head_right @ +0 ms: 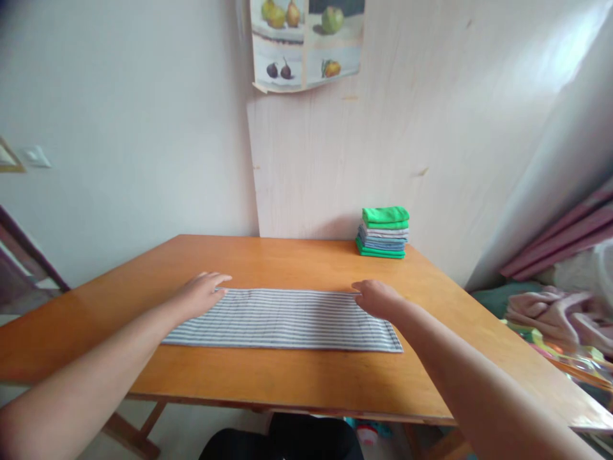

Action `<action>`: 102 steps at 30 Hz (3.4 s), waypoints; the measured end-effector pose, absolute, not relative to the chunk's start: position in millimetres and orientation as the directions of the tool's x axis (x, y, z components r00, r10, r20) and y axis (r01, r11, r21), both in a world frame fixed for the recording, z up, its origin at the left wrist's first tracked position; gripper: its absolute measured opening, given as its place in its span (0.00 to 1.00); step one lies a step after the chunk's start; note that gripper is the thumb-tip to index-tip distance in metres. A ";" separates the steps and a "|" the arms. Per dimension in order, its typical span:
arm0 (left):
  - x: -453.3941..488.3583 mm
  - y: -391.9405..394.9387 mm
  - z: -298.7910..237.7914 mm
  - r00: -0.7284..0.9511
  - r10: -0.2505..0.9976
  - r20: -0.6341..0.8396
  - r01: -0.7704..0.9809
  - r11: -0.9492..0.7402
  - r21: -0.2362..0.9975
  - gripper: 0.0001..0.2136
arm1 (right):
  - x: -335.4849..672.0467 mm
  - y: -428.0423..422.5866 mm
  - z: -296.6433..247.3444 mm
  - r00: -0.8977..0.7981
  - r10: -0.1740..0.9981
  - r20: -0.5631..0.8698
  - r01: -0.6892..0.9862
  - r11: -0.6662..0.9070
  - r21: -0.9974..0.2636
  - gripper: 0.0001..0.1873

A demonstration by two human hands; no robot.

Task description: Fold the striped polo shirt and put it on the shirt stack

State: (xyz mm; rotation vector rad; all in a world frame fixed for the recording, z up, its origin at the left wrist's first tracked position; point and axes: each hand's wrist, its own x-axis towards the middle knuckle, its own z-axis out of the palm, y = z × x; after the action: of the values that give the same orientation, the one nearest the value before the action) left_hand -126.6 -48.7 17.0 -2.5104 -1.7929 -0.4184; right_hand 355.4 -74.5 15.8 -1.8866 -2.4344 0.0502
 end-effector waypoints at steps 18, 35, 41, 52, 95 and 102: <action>-136.8 -26.7 34.8 0.219 0.969 -0.111 0.960 -0.193 0.204 0.09 | 351.3 -41.9 15.5 -0.326 0.941 -0.091 0.945 0.327 -0.008 0.12; -139.8 -59.1 102.2 0.143 0.869 0.473 0.923 -0.290 0.254 0.06 | 353.9 -75.6 92.8 -0.217 0.816 0.536 0.976 0.177 0.124 0.10; -144.9 -113.5 65.0 0.165 0.804 0.572 0.909 -0.348 0.227 0.07 | 364.4 -129.8 52.5 -0.286 0.694 0.661 0.957 0.235 0.168 0.08; -144.3 -175.0 0.4 0.219 0.890 0.401 0.942 -0.299 0.150 0.08 | 370.3 -180.0 -9.9 -0.387 0.797 0.464 0.921 0.356 0.157 0.10; -43.2 -148.3 -13.5 0.312 0.937 0.160 0.943 -0.326 0.070 0.29 | 360.3 -180.4 16.9 0.177 0.949 0.262 0.984 -0.167 -0.061 0.15; -40.2 -152.2 -13.5 0.293 0.943 0.159 0.942 -0.313 0.124 0.30 | 297.9 -150.9 14.7 -0.177 0.893 0.414 0.927 0.292 -0.234 0.26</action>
State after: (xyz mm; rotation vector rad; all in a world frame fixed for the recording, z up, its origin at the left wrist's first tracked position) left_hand -40.2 -152.2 -13.5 -2.5308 -1.8448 -0.3194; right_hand 297.9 -150.9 14.7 -1.6228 -2.0946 -0.0957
